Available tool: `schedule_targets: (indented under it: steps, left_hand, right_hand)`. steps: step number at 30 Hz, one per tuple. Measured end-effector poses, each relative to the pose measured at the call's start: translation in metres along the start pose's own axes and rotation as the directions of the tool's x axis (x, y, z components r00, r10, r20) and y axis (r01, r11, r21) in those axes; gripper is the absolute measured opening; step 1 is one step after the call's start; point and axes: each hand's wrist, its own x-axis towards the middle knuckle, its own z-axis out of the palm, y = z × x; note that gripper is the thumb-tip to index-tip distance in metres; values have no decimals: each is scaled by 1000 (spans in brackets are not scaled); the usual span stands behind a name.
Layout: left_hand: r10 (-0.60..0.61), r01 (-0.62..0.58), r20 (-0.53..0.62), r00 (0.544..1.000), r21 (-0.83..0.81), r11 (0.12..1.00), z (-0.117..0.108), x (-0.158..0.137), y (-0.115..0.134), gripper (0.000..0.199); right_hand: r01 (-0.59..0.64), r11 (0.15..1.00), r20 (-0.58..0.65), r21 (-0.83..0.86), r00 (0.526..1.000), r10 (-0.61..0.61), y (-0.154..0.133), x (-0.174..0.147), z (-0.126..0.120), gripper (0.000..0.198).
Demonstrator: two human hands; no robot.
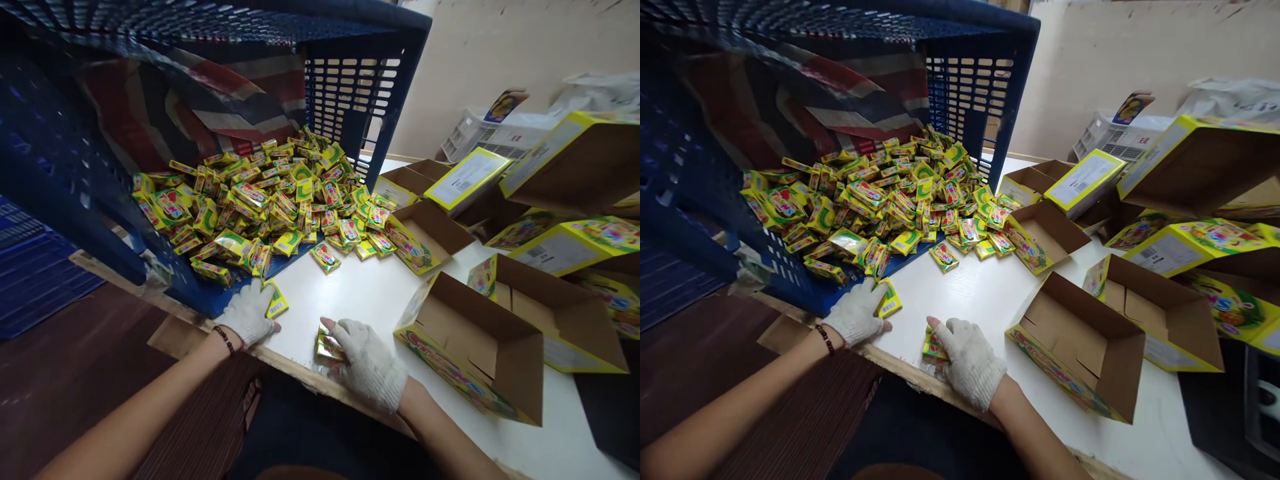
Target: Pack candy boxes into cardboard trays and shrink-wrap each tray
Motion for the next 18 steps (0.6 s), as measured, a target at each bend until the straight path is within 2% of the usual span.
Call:
schedule_targets:
  steps: [2,3,5,6,7,8,10,11,12,13,14,15,16,17,18]
  left_hand:
    - [-9,9,15,1000,2,1000,4,1,-4,49]
    - [2,-2,2,1000,-17,1000,6,1,-3,39]
    - [2,-10,-83,997,-103,995,8,2,4,30]
    - [-19,-8,-146,989,-182,983,8,1,11,31]
    - [-50,-14,-207,977,-297,955,9,1,18,33]
    - [-84,-38,-252,964,-445,895,10,-1,27,34]
    - [-107,-127,-261,959,-740,661,16,-6,47,39]
    - [-70,-172,-243,967,-836,521,21,-10,58,40]
    - [-4,-211,-232,973,-888,408,26,-12,68,40]
    - [70,-241,-232,970,-906,349,31,-14,76,40]
    - [136,-272,-239,962,-896,350,35,-13,81,40]
    - [183,-309,-254,950,-855,416,37,-9,84,42]
    - [210,-342,-272,939,-787,514,37,-2,84,45]
    - [222,-363,-288,931,-701,614,34,10,81,47]
    - [225,-370,-304,926,-613,698,28,26,78,48]
  right_hand:
    - [-159,975,-46,158,985,168,0,1,4,69]
    - [-258,915,-48,312,957,286,1,0,6,66]
    - [-372,671,31,642,887,462,1,-1,9,56]
    - [-373,523,92,767,870,485,1,-2,10,54]
    - [-344,374,147,862,873,465,0,-2,11,56]
    - [-296,235,175,926,888,426,-1,-2,12,60]
    - [-181,17,163,983,919,360,-6,0,14,66]
    - [-120,-77,139,990,931,338,-8,2,14,67]
    - [-63,-130,104,989,937,333,-8,5,13,68]
    - [-20,-127,63,992,935,348,-8,8,11,69]
    - [12,-87,22,996,928,371,-5,10,7,69]
    - [29,-16,-20,999,917,399,-2,11,1,67]
    - [23,90,-59,996,907,416,3,11,-5,64]
    - [-2,242,-103,970,901,420,7,11,-12,61]
    - [-41,428,-152,903,901,407,11,9,-20,57]
